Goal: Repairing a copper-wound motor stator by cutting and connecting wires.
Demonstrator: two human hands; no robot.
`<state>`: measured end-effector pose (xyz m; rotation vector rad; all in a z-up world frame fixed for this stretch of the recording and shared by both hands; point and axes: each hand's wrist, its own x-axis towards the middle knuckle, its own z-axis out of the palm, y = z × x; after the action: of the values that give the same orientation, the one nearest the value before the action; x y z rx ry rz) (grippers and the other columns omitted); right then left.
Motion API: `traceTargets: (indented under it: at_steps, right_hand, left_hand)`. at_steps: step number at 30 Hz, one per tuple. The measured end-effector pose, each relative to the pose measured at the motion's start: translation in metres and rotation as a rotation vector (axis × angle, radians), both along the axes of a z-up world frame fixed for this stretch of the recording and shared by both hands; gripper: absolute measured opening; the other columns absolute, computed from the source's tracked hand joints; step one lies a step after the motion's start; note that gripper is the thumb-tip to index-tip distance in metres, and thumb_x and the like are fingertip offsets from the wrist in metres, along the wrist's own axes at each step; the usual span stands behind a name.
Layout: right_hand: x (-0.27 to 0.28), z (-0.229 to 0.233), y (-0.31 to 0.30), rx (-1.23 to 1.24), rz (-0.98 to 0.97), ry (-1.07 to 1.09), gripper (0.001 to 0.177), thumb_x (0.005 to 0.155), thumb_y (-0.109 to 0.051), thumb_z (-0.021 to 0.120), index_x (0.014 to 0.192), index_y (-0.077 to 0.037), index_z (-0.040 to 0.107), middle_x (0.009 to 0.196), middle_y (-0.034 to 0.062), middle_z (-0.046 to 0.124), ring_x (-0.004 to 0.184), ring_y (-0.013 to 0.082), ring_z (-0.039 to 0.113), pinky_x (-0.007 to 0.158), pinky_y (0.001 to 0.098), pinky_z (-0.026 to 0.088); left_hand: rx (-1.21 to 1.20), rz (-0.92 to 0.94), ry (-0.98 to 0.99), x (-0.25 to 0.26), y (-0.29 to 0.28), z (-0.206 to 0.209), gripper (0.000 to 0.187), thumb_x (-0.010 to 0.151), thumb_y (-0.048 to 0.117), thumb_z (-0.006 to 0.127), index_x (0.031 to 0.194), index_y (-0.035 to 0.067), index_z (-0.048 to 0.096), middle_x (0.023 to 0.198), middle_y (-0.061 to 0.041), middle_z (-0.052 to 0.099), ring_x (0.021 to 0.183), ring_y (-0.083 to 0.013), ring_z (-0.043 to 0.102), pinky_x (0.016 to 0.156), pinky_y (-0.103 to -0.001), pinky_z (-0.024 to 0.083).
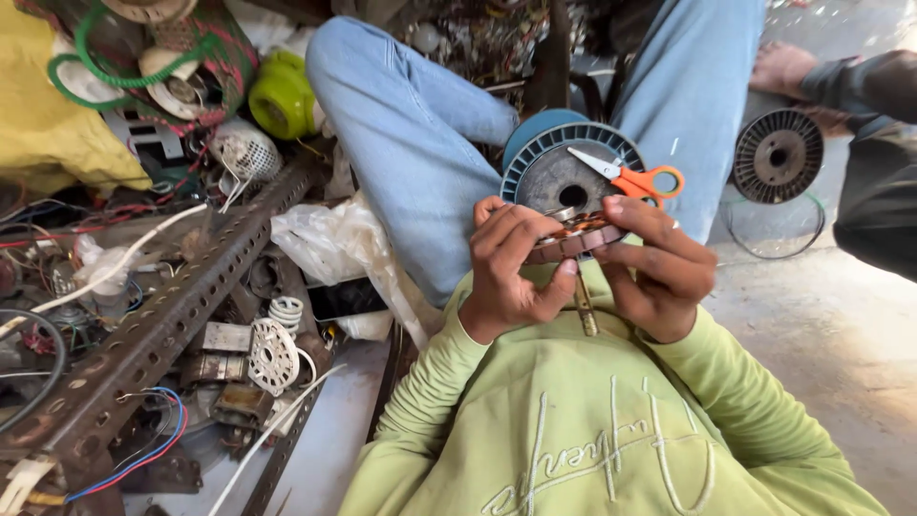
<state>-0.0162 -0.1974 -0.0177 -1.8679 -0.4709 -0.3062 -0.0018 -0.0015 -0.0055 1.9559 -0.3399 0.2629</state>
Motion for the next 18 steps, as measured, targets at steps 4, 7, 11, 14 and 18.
traceTargets:
  at_steps: [4,7,11,14,18]
  right_hand:
    - [0.003,0.017,0.001,-0.024,0.018,0.083,0.021,0.081,0.006,0.079,0.1,0.002,0.072,0.13,0.0217,0.067,0.127,0.0407,0.066,0.11,0.0465,0.053]
    - [0.004,0.047,0.008,-0.151,0.028,0.086,0.026,0.078,-0.001,0.082,0.101,0.001,0.072,0.131,0.024,0.066,0.13,0.0442,0.063,0.111,0.0479,0.051]
    - [-0.008,0.068,0.016,-0.361,-0.063,0.113,0.047,0.071,-0.02,0.089,0.109,0.003,0.072,0.12,0.0266,0.065,0.107,0.0391,0.063,0.091,0.0447,0.052]
    - [-0.015,0.067,0.017,-0.319,-0.122,0.177,0.045,0.077,-0.021,0.09,0.108,0.0,0.067,0.121,0.0239,0.064,0.105,0.032,0.068,0.089,0.0401,0.056]
    - [-0.019,0.067,0.011,-0.339,-0.091,0.202,0.032,0.08,-0.008,0.082,0.107,0.001,0.07,0.113,0.0168,0.07,0.101,0.0298,0.072,0.085,0.0375,0.057]
  left_hand:
    - [-0.001,0.025,0.011,-0.01,0.002,-0.007,0.027,0.084,0.026,0.068,0.101,0.006,0.063,0.091,-0.008,0.064,0.083,-0.0281,0.063,0.084,-0.039,0.042]
    - [0.034,0.029,0.004,-0.023,0.001,-0.003,0.031,0.088,0.026,0.069,0.108,0.003,0.062,0.096,-0.011,0.064,0.088,-0.0314,0.063,0.087,-0.041,0.043]
    - [0.06,-0.08,-0.018,-0.027,0.002,0.02,0.045,0.085,0.026,0.066,0.116,-0.005,0.058,0.101,-0.019,0.063,0.09,-0.0364,0.063,0.093,-0.046,0.045]
    - [0.043,-0.23,-0.014,-0.037,0.013,0.008,0.046,0.08,0.023,0.066,0.118,-0.002,0.059,0.105,-0.018,0.064,0.094,-0.0361,0.065,0.095,-0.045,0.05]
    - [0.123,-0.138,0.018,-0.024,0.021,-0.008,0.031,0.083,0.011,0.071,0.113,0.011,0.065,0.103,-0.008,0.069,0.088,-0.0273,0.068,0.084,-0.037,0.053]
